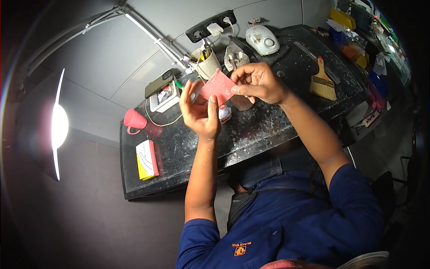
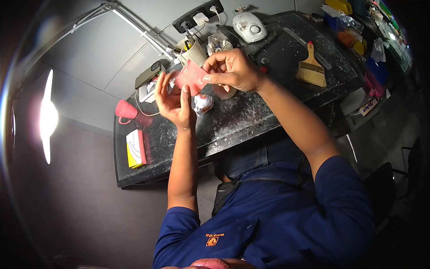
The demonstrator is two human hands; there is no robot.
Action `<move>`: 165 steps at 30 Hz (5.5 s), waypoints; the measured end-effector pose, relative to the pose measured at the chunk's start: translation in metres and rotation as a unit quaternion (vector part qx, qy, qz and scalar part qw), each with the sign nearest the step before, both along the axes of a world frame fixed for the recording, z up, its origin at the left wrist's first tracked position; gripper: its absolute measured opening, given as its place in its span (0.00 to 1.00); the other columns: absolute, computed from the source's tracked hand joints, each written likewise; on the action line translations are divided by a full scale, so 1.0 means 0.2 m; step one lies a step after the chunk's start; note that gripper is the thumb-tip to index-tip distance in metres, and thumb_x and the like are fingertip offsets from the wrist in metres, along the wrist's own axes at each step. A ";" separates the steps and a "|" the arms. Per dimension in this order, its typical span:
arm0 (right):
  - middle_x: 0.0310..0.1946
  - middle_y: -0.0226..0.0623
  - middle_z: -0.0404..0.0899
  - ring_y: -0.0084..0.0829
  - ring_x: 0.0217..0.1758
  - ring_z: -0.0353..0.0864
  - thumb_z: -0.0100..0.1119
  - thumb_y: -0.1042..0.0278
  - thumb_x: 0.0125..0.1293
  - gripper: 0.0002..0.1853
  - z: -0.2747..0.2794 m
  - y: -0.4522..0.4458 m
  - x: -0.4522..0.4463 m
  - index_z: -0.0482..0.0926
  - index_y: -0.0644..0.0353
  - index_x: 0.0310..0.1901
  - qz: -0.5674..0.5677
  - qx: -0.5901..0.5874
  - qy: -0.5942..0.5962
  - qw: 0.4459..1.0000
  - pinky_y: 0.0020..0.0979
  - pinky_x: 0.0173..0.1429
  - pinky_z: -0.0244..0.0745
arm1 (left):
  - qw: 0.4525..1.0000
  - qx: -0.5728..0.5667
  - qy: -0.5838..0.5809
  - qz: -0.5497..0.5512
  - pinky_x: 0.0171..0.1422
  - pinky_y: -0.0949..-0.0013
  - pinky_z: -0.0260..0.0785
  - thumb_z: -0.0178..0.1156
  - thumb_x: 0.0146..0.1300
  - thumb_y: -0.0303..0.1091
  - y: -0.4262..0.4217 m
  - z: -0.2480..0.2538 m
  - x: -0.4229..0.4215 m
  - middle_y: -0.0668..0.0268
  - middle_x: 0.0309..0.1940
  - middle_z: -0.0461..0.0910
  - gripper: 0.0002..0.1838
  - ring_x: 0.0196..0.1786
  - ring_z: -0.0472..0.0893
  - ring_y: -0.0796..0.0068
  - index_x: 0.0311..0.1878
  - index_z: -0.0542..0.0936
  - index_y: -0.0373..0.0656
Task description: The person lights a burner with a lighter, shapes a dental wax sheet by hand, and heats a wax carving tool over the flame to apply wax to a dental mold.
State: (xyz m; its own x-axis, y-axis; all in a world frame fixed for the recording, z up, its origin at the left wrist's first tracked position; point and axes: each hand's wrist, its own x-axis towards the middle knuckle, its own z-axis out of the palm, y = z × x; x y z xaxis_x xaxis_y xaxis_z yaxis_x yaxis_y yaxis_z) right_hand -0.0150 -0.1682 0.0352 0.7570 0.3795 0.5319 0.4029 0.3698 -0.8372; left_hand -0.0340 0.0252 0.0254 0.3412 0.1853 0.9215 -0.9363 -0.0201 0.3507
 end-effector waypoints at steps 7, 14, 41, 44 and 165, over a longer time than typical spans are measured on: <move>0.31 0.29 0.80 0.11 0.22 0.70 0.66 0.76 0.65 0.08 0.00 0.01 -0.02 0.79 0.67 0.43 -0.031 -0.023 -0.030 0.999 0.16 0.23 0.65 | 0.973 0.067 0.210 -0.069 0.47 0.75 0.77 0.67 0.64 0.18 0.02 -0.04 -0.01 0.58 0.42 0.85 0.16 0.40 0.84 0.77 0.55 0.79 0.28; 0.36 0.29 0.84 0.14 0.39 0.80 0.67 0.75 0.65 0.09 -0.01 0.00 0.00 0.81 0.67 0.45 -0.039 -0.043 -0.024 0.998 0.20 0.43 0.76 | 0.952 -0.012 0.268 -0.144 0.47 0.74 0.78 0.68 0.61 0.17 0.02 -0.05 0.01 0.57 0.41 0.86 0.15 0.39 0.84 0.75 0.51 0.81 0.28; 0.41 0.37 0.80 0.27 0.40 0.83 0.71 0.77 0.58 0.15 0.06 0.07 -0.11 0.87 0.58 0.48 -0.282 -0.099 -0.347 0.889 0.25 0.42 0.77 | 0.866 -0.013 0.313 -0.391 0.37 0.73 0.74 0.67 0.65 0.25 0.11 -0.02 0.00 0.60 0.40 0.82 0.05 0.38 0.82 0.73 0.36 0.82 0.34; 0.40 0.37 0.82 0.29 0.41 0.84 0.73 0.76 0.57 0.14 0.10 0.07 -0.14 0.86 0.60 0.46 -0.274 -0.096 -0.331 0.898 0.27 0.44 0.78 | 0.882 0.012 0.311 -0.355 0.36 0.74 0.71 0.68 0.64 0.24 0.11 -0.02 0.00 0.61 0.40 0.82 0.04 0.37 0.80 0.75 0.37 0.83 0.33; 0.36 0.36 0.77 0.34 0.44 0.76 0.68 0.78 0.58 0.08 0.06 0.03 -0.11 0.76 0.64 0.33 -0.131 -0.136 -0.255 0.948 0.33 0.52 0.72 | 0.905 0.028 0.367 -0.213 0.33 0.78 0.59 0.61 0.71 0.27 0.05 0.06 -0.11 0.70 0.25 0.76 0.11 0.27 0.69 0.85 0.35 0.83 0.28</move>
State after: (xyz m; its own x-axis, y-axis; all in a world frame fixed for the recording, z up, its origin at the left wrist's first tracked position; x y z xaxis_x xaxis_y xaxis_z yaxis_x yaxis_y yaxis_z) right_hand -0.0369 -0.1622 0.0465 0.5144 0.3892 0.7642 0.8298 -0.0008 -0.5581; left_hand -0.0559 0.0356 0.0372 0.8944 -0.1474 0.4223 -0.3791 0.2512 0.8906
